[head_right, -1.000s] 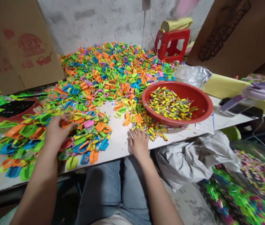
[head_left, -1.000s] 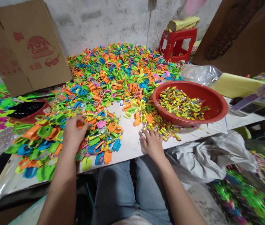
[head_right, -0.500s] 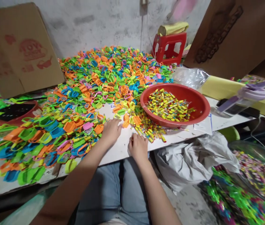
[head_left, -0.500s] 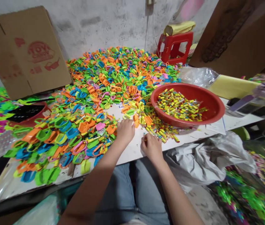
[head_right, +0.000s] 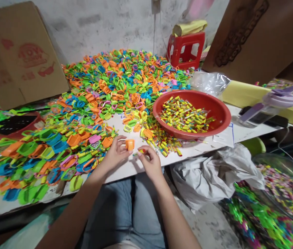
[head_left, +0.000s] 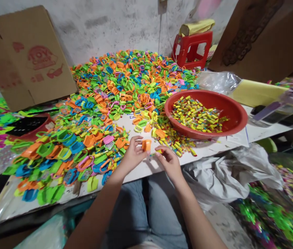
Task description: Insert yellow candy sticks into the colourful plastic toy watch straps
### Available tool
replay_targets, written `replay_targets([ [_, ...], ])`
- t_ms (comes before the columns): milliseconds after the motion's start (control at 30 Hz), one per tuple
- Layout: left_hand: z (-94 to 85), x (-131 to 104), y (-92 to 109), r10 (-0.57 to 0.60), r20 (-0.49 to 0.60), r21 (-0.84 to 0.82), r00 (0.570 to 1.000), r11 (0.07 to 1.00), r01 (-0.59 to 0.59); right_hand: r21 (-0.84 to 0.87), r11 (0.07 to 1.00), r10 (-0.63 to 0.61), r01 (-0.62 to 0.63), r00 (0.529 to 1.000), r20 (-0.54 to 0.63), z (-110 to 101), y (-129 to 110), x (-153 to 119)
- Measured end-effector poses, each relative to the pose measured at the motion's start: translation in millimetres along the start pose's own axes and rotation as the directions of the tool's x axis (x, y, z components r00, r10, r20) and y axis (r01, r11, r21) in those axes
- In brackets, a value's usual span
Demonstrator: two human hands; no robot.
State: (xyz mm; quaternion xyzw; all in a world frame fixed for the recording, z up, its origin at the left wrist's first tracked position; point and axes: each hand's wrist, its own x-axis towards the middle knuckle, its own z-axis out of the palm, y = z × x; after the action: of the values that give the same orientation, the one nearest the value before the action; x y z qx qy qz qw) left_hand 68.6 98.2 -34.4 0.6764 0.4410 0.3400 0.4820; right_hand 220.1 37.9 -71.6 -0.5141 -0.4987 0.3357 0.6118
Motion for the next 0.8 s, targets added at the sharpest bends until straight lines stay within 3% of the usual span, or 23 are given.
replay_targets([
  [67,-8.8,-20.5,7.3,-0.076,0.04,-0.305,0.996,0.948,0.084,0.104,0.993,0.042,-0.048,0.997,0.064,1.9,-9.7,-4.0],
  [133,-16.5,-34.2,11.5,-0.156,0.044,-0.451,0.987,0.878,0.159,0.125,0.988,0.073,-0.093,0.986,0.151,4.8,-17.2,-8.7],
  [233,-23.3,-44.2,11.3,-0.177,-0.05,-0.479,0.983,0.868,0.132,0.037,0.999,0.026,-0.035,0.977,0.213,10.4,-27.8,-15.3],
  [400,-20.6,-52.0,8.7,-0.039,-0.162,-0.43,0.986,0.902,-0.035,-0.094,0.979,-0.155,0.18,0.96,0.231,19.4,-46.4,-23.3],
  [500,-16.1,-56.6,11.6,0.032,-0.241,-0.372,0.97,0.92,-0.123,-0.167,0.96,-0.188,0.226,0.958,0.217,23.5,-52.1,-28.4],
  [600,-14.8,-61.5,14.9,0.151,-0.317,-0.188,0.936,0.958,-0.219,-0.195,0.952,-0.207,0.236,0.965,0.16,26.6,-52.6,-33.5],
  [800,-17.8,-70.5,18.4,0.322,-0.277,0.247,0.905,0.934,-0.257,-0.212,0.948,-0.234,0.237,0.971,0.039,29.7,-52.3,-38.5],
])
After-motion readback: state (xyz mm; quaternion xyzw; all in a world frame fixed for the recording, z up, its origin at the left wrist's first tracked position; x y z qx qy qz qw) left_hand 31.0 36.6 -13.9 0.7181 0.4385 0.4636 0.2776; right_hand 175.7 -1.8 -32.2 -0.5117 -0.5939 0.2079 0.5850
